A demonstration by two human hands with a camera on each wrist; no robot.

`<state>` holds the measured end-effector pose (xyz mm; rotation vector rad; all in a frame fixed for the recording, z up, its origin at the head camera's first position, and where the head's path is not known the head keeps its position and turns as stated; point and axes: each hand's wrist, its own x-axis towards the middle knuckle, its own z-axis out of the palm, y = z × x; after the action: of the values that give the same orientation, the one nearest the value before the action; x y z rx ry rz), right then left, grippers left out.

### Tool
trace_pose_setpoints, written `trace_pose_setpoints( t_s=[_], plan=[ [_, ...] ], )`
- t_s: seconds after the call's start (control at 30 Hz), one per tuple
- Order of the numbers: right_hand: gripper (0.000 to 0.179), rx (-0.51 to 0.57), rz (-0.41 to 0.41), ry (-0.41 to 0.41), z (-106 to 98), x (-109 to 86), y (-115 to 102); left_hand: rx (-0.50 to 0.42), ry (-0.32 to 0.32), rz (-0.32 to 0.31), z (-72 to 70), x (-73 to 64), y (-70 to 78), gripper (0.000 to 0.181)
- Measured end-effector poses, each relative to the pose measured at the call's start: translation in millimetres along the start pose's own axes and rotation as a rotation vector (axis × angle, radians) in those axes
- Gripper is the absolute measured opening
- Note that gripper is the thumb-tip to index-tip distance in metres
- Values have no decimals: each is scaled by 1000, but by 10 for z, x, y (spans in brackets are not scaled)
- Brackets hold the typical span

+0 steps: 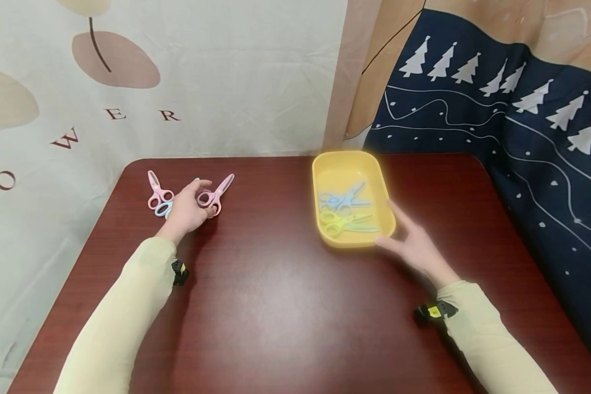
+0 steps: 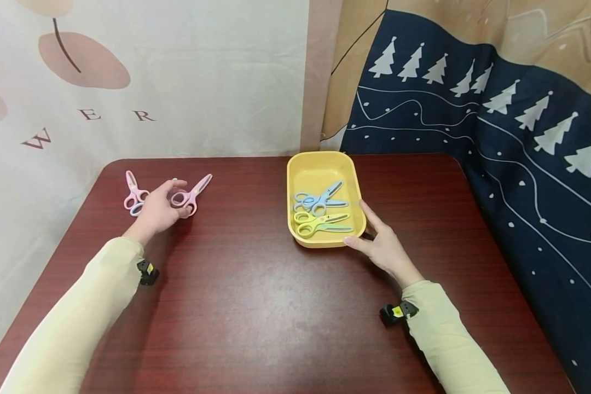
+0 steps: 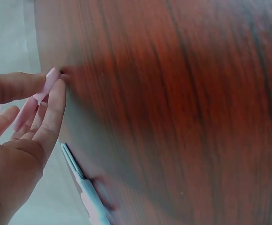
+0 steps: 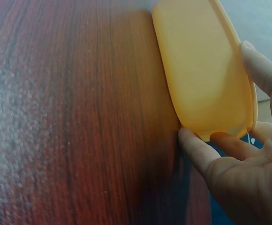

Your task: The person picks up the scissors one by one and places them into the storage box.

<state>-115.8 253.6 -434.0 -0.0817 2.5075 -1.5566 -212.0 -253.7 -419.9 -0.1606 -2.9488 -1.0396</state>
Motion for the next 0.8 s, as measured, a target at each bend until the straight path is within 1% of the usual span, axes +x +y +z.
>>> trace_pose_setpoints(
  t_s=[0.2, 0.3, 0.43, 0.5, 0.7, 0.73, 0.8],
  plan=[
    [99, 7, 2, 1, 4, -3, 1, -32, 5, 8, -4, -29, 29, 63],
    [99, 5, -1, 5, 8, -4, 2, -35, 2, -10, -4, -37, 27, 63],
    [99, 6, -2, 5, 9, -5, 2, -84, -9, -30, 4, -47, 21, 62],
    [99, 4, -6, 7, 8, -5, 3, -134, -15, -34, 4, -57, 31, 62],
    [98, 4, -12, 3, 6, -2, 5, -343, -50, -71, -28, -110, 113, 64],
    [98, 3, -12, 1, 7, -1, 5, -369, -55, -77, -32, -116, 123, 64],
    [98, 2, -10, -1, 7, -1, 5, -393, -57, -87, -36, -128, 145, 62]
  ],
)
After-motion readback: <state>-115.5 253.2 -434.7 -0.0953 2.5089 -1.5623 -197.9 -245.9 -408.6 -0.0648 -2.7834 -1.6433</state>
